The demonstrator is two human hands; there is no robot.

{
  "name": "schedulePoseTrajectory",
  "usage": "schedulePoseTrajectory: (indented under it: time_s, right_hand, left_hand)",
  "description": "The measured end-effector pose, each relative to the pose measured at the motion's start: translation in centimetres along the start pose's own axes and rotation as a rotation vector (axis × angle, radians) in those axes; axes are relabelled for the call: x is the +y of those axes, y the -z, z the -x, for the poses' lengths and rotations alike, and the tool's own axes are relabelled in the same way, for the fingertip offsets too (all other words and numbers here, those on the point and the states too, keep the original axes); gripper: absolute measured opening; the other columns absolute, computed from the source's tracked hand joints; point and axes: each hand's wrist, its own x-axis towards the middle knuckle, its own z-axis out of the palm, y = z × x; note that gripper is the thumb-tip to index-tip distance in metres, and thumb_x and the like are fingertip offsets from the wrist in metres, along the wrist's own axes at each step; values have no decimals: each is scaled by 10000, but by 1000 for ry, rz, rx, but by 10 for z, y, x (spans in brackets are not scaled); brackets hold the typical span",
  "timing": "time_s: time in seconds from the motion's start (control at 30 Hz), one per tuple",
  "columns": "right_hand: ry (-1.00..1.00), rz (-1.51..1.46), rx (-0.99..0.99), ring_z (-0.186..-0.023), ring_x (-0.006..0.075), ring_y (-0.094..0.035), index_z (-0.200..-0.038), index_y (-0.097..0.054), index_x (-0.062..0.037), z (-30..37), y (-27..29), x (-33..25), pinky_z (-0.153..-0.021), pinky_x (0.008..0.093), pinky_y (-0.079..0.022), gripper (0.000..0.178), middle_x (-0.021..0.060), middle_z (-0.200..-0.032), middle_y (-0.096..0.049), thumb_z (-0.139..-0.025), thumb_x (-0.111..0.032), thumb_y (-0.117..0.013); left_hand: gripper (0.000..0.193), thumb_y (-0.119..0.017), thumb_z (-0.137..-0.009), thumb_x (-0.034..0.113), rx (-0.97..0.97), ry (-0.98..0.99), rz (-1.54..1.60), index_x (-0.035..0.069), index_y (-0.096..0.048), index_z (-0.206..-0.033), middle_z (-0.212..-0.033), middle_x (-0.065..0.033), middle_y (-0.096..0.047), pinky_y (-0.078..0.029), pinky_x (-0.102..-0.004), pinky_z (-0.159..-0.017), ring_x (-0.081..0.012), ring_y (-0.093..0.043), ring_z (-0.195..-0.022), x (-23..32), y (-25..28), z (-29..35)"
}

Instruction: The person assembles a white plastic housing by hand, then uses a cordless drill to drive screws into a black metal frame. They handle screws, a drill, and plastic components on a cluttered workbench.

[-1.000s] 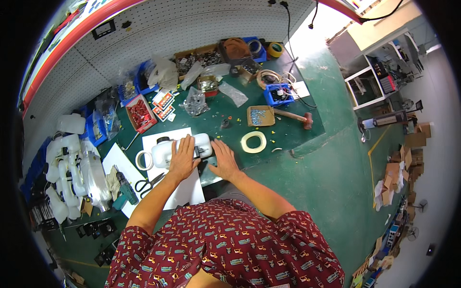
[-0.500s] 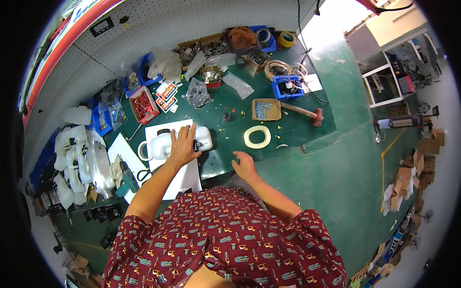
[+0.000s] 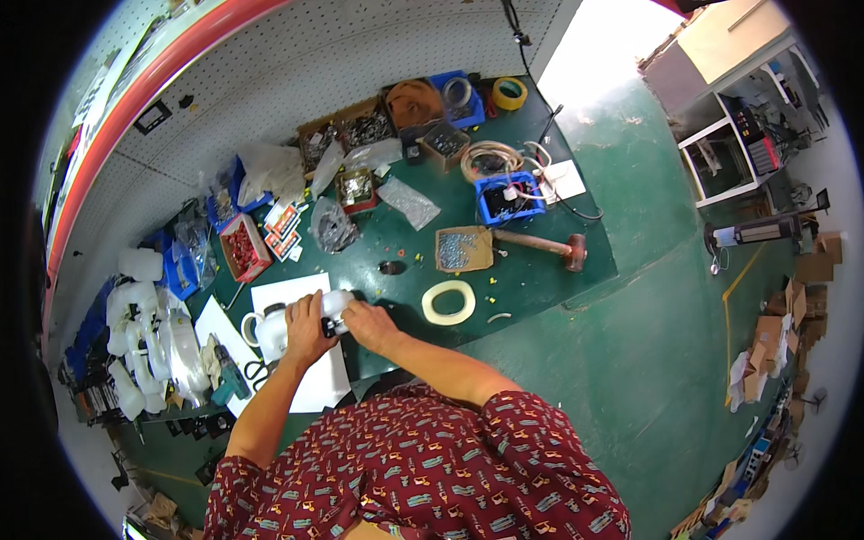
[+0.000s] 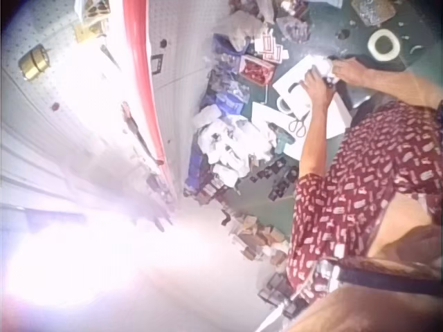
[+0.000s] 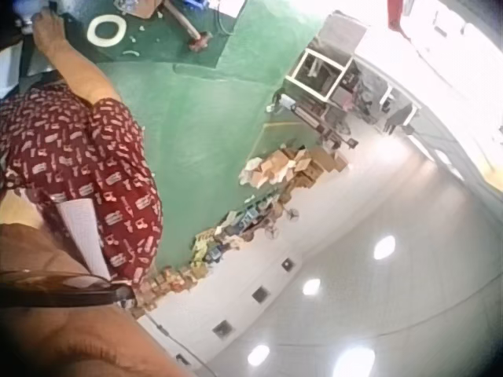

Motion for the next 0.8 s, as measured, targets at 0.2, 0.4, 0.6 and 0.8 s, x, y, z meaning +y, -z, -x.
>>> schedulePoseTrajectory:
  time_s: [0.2, 0.4, 0.6, 0.8]
  right_hand:
    - [-48, -5, -179, -1003, 439, -681, -1109, -506, -6, -11, -2, 5, -745, 538, -564, 244, 256, -1151, -600, -870, -29, -555]
    - [-182, -155, -226, -1042, 448, -665, -1151, -485, -22, -10, 2, -3, -827, 551, -547, 282, 240, -1157, -608, -886, -38, -582]
    - [-276, -470, -88, -1032, 411, -675, -1217, -579, -35, 35, 29, 17, -875, 480, -549, 298, 195, -1102, -670, -936, -117, -631]
    - [-517, -409, 207, -859, 252, -723, -1078, -711, 1, 111, 64, 72, -775, 362, -563, 183, 162, -970, -745, -948, -124, -682]
  left_hand:
    - [1176, -948, -599, 281, -10, 46, -64, 60, -317, -1566, -1448, -168, -467, -227, -628, -1210, -355, -414, -1398, 13, 3, -2]
    - [1205, -949, -603, 305, -6, 39, -84, 52, -286, -1577, -1443, -184, -457, -235, -633, -1203, -368, -413, -1395, 12, 4, 1]
    - [1149, -919, -635, 311, 31, 64, -77, 51, -309, -1573, -1438, -182, -456, -233, -619, -1206, -357, -417, -1399, 7, 0, 3]
    - [1091, -897, -658, 328, 26, 99, -63, 60, -342, -1558, -1435, -192, -455, -231, -626, -1208, -368, -419, -1398, 14, 2, 0]
